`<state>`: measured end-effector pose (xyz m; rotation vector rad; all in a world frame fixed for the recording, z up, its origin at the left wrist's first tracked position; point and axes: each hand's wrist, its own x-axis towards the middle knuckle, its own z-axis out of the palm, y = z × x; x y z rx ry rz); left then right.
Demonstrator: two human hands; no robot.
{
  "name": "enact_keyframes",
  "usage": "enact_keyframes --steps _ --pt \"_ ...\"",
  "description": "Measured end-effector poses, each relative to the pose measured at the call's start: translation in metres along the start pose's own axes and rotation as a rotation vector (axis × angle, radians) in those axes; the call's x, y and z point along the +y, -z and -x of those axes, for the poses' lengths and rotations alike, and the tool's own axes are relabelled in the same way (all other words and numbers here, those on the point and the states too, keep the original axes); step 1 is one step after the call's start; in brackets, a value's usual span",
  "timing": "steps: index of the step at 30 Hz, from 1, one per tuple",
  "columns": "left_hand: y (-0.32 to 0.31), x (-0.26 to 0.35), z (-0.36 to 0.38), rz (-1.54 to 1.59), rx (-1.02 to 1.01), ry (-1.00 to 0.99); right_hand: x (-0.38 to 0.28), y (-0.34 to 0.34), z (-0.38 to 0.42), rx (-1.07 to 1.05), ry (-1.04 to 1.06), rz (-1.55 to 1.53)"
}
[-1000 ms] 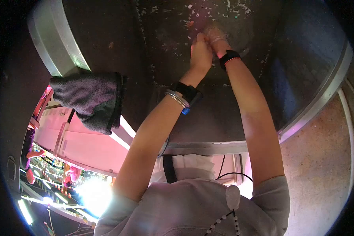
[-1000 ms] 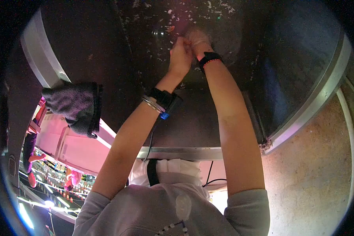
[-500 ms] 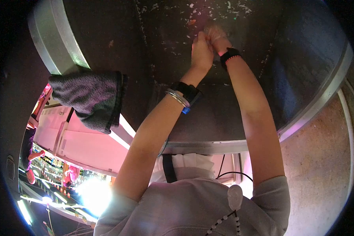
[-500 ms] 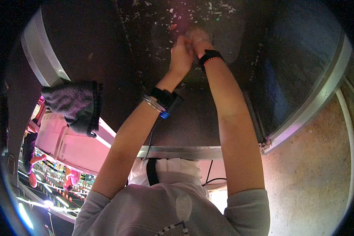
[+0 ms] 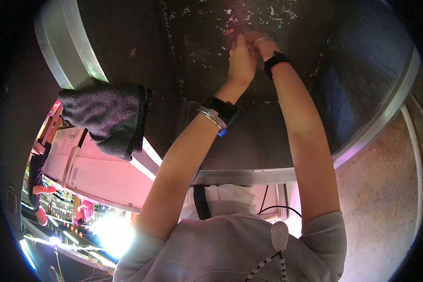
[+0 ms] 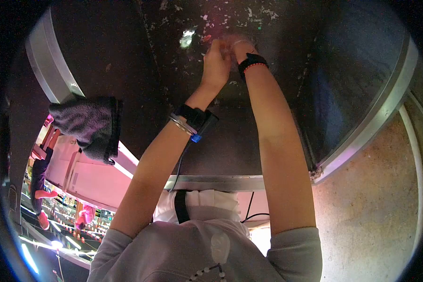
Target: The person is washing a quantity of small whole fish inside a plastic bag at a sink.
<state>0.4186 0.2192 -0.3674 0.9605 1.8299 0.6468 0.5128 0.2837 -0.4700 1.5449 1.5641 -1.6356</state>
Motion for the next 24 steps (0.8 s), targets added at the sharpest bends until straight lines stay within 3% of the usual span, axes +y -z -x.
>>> enact_keyframes --steps 2,9,12,17,20,21,22,23,24 --pt "0.000 0.002 -0.001 0.007 0.005 0.005 -0.024 0.012 0.005 -0.135 -0.065 0.191" --pt "0.002 0.005 -0.003 0.004 0.041 -0.088 -0.023 0.013 -0.004 -0.122 0.018 0.377" --pt "0.003 0.011 -0.003 0.038 -0.003 -0.005 -0.015 0.010 -0.013 -0.173 -0.052 0.218" --pt "0.002 0.011 -0.004 0.006 0.034 -0.024 -0.009 0.006 -0.014 -0.059 -0.044 -0.059" --pt "-0.002 0.004 -0.002 0.061 0.061 -0.086 0.095 -0.026 -0.104 -0.155 -0.106 -0.235" --pt "-0.003 0.004 -0.003 0.111 0.080 -0.129 0.083 -0.023 -0.085 -0.148 -0.104 -0.225" --pt "-0.002 0.008 -0.004 0.122 0.088 -0.136 0.055 -0.024 -0.047 -0.017 0.029 -0.352" --pt "0.002 0.014 -0.001 0.059 0.048 -0.054 0.031 -0.021 -0.026 0.111 0.164 -0.477" --pt "0.004 0.018 -0.001 -0.005 0.007 0.029 0.018 -0.011 -0.033 0.115 0.168 -0.465"
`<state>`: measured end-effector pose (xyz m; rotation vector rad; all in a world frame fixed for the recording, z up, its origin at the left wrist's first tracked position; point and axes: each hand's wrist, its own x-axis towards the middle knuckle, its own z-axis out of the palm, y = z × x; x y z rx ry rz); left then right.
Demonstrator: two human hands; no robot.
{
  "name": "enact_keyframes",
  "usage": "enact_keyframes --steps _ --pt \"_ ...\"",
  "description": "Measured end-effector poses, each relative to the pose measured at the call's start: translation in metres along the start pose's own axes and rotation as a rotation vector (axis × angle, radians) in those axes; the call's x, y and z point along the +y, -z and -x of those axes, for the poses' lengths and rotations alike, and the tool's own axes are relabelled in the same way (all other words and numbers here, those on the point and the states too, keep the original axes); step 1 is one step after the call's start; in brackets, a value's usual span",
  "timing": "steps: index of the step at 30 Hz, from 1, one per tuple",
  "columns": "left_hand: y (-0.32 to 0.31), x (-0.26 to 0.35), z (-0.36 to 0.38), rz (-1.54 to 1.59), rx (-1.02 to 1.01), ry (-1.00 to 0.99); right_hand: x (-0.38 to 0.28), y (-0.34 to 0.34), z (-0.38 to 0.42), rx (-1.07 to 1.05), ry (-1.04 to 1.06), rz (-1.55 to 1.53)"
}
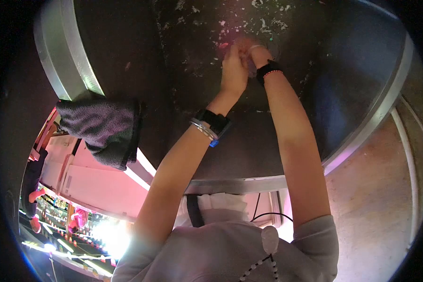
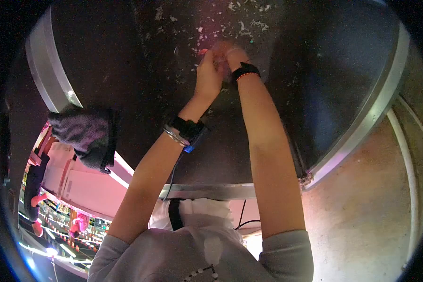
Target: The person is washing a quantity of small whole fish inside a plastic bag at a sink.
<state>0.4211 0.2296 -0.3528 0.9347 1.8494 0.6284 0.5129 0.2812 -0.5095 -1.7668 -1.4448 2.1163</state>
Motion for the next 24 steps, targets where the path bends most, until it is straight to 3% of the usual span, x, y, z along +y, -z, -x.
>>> enact_keyframes --steps 2,8,12,14,15,17,19,24 --pt "-0.004 -0.006 -0.002 0.009 0.014 -0.028 -0.017 0.005 -0.021 -0.334 -0.229 0.762" --pt "-0.005 -0.009 0.000 0.086 0.038 -0.045 0.003 -0.002 -0.026 -0.152 -0.129 0.752" --pt "-0.007 -0.017 0.001 0.031 0.046 -0.032 0.010 0.004 -0.023 -0.182 -0.124 0.823" --pt "-0.006 -0.019 0.003 0.034 0.034 -0.025 0.049 0.005 -0.035 -0.015 0.053 0.969" --pt "-0.005 -0.018 0.005 0.040 0.017 -0.017 0.026 0.001 -0.021 -0.014 0.055 0.968" --pt "0.000 -0.010 0.009 0.021 0.008 0.008 -0.059 -0.004 0.028 -0.031 -0.146 0.900" --pt "0.001 -0.004 0.012 0.010 0.004 0.034 -0.089 0.001 0.047 -0.054 -0.194 0.889" --pt "0.003 0.003 0.020 0.038 0.034 0.000 -0.073 0.003 0.047 -0.080 -0.192 0.825"
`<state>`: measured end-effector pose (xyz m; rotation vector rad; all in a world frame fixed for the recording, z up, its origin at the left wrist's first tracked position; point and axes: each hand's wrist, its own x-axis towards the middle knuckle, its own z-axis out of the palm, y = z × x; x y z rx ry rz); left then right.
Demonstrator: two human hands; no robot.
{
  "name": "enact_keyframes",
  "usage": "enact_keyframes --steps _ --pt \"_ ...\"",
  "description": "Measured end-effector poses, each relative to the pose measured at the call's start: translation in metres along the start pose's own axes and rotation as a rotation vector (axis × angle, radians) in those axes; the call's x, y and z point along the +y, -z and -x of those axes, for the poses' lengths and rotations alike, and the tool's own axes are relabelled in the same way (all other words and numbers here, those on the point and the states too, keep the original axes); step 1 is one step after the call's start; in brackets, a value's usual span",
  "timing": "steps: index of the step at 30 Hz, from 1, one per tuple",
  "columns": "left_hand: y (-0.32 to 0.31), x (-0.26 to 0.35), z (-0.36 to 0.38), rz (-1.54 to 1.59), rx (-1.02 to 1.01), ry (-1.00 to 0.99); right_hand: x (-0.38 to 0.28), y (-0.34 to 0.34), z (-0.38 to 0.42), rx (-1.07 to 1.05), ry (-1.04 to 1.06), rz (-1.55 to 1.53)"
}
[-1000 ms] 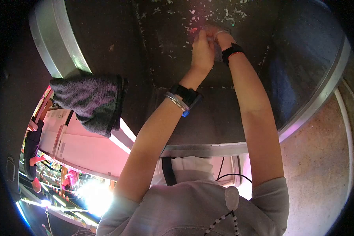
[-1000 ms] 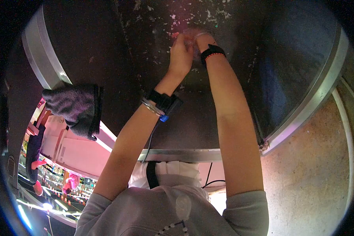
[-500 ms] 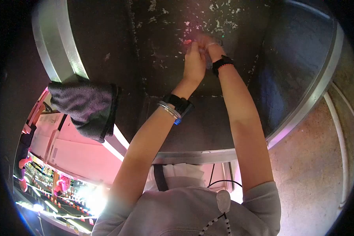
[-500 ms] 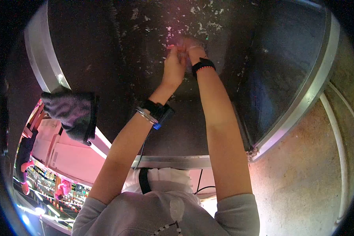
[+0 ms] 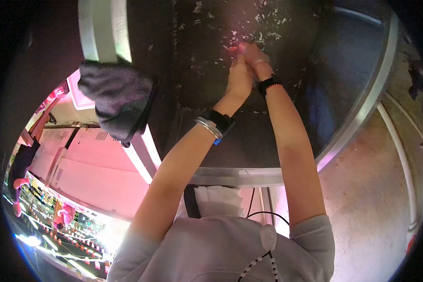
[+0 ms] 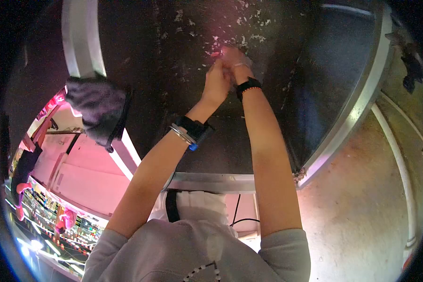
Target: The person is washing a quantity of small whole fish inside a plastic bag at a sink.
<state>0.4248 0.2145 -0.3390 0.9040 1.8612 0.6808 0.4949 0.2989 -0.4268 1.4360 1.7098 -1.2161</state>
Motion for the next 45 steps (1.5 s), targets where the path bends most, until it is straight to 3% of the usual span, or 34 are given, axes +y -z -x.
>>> enact_keyframes --steps 2,3,5,9,12,13,14,15,17,19,23,28,31,35,37,38,40,43,45 --pt "0.005 0.009 0.008 0.008 0.006 -0.007 0.022 -0.026 -0.022 0.188 0.108 -0.082" --pt "0.006 0.013 0.013 0.012 0.002 -0.012 0.019 -0.020 -0.012 0.192 0.119 -0.072" --pt "0.007 0.019 0.026 0.034 0.023 -0.067 0.011 -0.008 0.020 0.074 0.080 -0.493" --pt "0.012 0.034 0.043 0.103 0.024 -0.152 0.015 -0.001 0.043 0.103 0.107 -0.295" --pt "0.025 0.059 0.070 0.124 0.000 -0.182 0.018 0.004 0.071 0.010 0.018 -0.828" --pt "0.032 0.067 0.081 0.137 -0.012 -0.207 0.016 0.007 0.088 0.016 0.032 -0.811" --pt "0.036 0.072 0.085 0.139 -0.140 -0.149 0.018 0.010 0.097 0.133 0.233 -0.669" --pt "0.036 0.077 0.093 0.143 -0.127 -0.155 0.020 0.012 0.107 0.247 0.431 -0.520" --pt "0.043 0.089 0.116 0.088 -0.074 -0.269 0.014 0.010 0.127 0.313 0.384 -0.496" --pt "0.051 0.102 0.134 0.071 -0.121 -0.311 0.028 0.014 0.137 0.321 0.519 -0.435" --pt "0.061 0.123 0.169 0.015 -0.151 -0.426 0.019 0.019 0.192 0.345 0.480 -0.642" --pt "0.068 0.137 0.206 0.067 -0.163 -0.580 0.005 0.028 0.260 0.560 0.417 -0.509" --pt "0.077 0.146 0.227 0.078 -0.206 -0.634 0.015 0.025 0.274 0.479 0.374 -0.784" --pt "0.087 0.147 0.248 0.100 -0.249 -0.686 0.008 0.016 0.305 0.501 0.400 -0.861" --pt "0.090 0.143 0.255 0.088 -0.276 -0.666 0.005 0.011 0.317 0.571 0.519 -0.562" --pt "0.091 0.139 0.258 0.082 -0.293 -0.636 0.009 0.006 0.312 0.585 0.520 -0.570" --pt "0.089 0.126 0.260 0.089 -0.304 -0.619 0.032 -0.016 0.288 0.429 0.476 -0.421" --pt "0.082 0.104 0.261 0.090 -0.323 -0.571 0.041 -0.054 0.282 0.445 0.519 -0.678" --pt "0.080 0.095 0.264 0.078 -0.341 -0.552 0.045 -0.060 0.283 0.505 0.507 -0.529"
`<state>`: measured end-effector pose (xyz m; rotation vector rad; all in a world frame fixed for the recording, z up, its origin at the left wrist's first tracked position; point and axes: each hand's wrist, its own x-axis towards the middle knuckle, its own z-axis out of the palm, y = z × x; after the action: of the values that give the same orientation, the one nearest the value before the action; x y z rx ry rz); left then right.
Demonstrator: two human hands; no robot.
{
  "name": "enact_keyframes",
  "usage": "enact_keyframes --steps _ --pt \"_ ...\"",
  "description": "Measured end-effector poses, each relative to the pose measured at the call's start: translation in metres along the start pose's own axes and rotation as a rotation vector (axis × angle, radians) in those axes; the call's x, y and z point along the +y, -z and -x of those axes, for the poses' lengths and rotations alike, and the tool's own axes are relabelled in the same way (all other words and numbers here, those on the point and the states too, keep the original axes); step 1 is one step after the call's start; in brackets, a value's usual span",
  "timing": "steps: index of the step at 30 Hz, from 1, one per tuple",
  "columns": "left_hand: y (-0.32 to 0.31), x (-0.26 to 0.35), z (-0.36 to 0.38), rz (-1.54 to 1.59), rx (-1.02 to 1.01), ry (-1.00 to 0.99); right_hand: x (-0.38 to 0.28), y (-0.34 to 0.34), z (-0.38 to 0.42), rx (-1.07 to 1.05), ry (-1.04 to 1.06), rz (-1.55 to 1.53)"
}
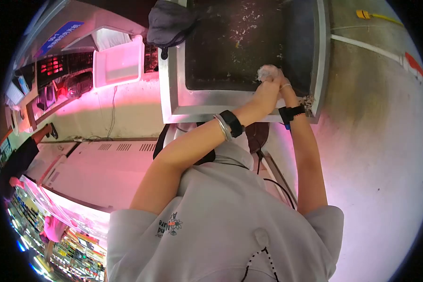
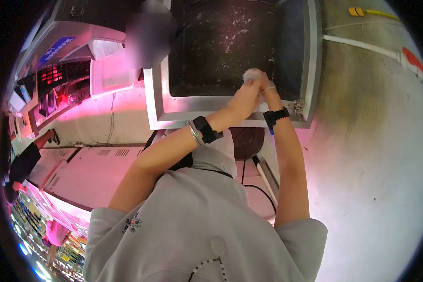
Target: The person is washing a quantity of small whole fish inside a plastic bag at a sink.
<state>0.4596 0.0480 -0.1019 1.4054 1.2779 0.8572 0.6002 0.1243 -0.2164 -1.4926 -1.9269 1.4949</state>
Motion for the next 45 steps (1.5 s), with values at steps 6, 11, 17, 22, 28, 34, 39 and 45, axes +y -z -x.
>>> enact_keyframes --steps 6,11,17,22,28,34,39,45 --pt "-0.005 -0.005 0.009 0.006 -0.006 -0.057 0.008 -0.006 0.009 0.109 -0.072 0.115" --pt "-0.011 -0.010 0.013 -0.011 -0.057 0.022 0.015 -0.006 0.019 -0.079 0.051 0.442" --pt "-0.012 -0.002 0.017 -0.022 -0.075 -0.001 0.014 -0.004 0.030 -0.037 0.059 0.521" --pt "-0.023 -0.011 0.014 -0.084 -0.073 -0.077 0.009 -0.003 0.039 -0.018 -0.106 0.131" --pt "-0.033 -0.003 0.010 -0.044 -0.108 -0.100 0.015 0.015 0.049 0.075 0.177 0.443" --pt "-0.061 0.044 0.006 0.063 -0.143 -0.307 -0.006 0.071 0.109 0.659 0.041 0.142" --pt "-0.096 0.070 0.014 0.092 -0.293 -0.387 -0.036 0.107 0.167 0.900 -0.027 0.503" --pt "-0.130 0.060 0.017 0.068 -0.369 -0.409 0.075 0.110 0.198 0.852 -0.040 -0.159"
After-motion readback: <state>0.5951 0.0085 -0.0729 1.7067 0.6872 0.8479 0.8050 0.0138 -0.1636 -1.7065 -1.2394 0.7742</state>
